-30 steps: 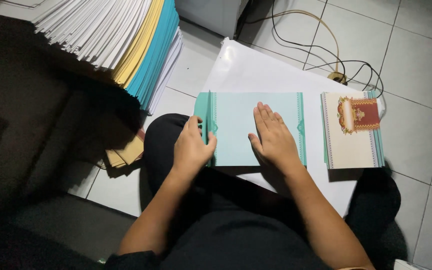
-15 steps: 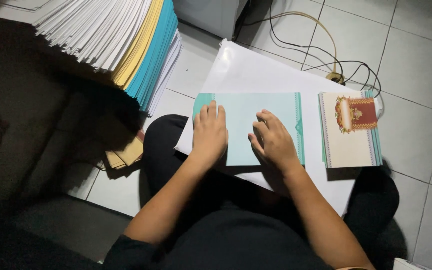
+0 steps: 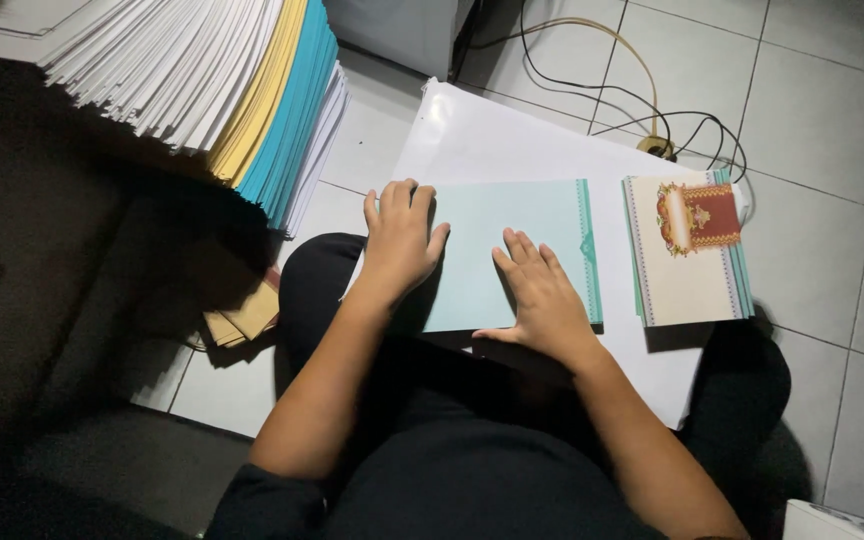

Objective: The person repeatedly folds a light blue paper cover over a stack of pages, presses the fold flat with both hands, and then opens it again. This cycle is repeated multiple times on the same item.

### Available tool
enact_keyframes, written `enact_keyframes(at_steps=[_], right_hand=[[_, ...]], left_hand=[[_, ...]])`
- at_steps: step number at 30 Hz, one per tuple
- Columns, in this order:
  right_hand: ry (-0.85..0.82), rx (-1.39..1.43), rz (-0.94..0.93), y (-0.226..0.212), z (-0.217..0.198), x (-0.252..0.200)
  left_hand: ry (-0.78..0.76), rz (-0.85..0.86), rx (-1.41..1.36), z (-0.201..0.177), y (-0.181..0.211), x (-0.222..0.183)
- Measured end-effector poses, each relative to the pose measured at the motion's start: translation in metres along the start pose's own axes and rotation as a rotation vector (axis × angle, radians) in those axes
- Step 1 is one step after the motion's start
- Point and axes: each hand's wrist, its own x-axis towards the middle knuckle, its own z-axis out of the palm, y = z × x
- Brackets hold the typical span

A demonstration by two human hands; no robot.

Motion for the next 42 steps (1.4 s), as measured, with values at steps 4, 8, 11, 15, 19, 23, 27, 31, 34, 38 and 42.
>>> enact_keyframes(at_steps=[4,8,11,15,19,23,27,31,34,38,42], right_hand=[[-0.090,-0.043,0.012,0.000,-0.001,0.002],[-0.213,0.003,0.067,0.001,0.002,0.013],[-0.227,-0.020,0.129,0.008,0.012,0.037],[-0.126,-0.042,0.207,0.013,0.009,0.071],[-0.070,-0.058,0.286,0.023,-0.005,0.061],[-0.013,-0.097,0.501,0.023,-0.009,0.020],[-0.009,-0.362,0.340,0.007,0.017,-0.020],[-0.056,-0.182,0.162,0.002,0.034,0.010],[-0.049,-0.141,0.154,0.014,0.028,0.051],[-0.040,-0.128,0.189,0.011,0.019,0.070],[-0.040,-0.127,0.209,0.008,0.017,0.069]], left_hand=[[-0.027,-0.018,-0.099,0.001,0.005,-0.006],[-0.014,0.044,0.035,0.003,0.005,-0.009],[-0.007,0.075,0.056,0.007,0.003,-0.007],[0.060,0.092,0.088,0.014,0.001,-0.008],[0.085,0.084,0.102,0.018,-0.002,-0.007],[0.084,0.065,0.091,0.019,0.000,-0.008],[0.089,0.061,0.095,0.017,0.003,-0.009],[0.069,0.059,0.091,0.017,0.002,-0.009],[0.059,0.058,0.096,0.015,0.003,-0.009],[0.012,0.046,0.142,0.011,0.012,-0.016],[-0.024,-0.034,0.175,0.044,0.033,-0.054]])
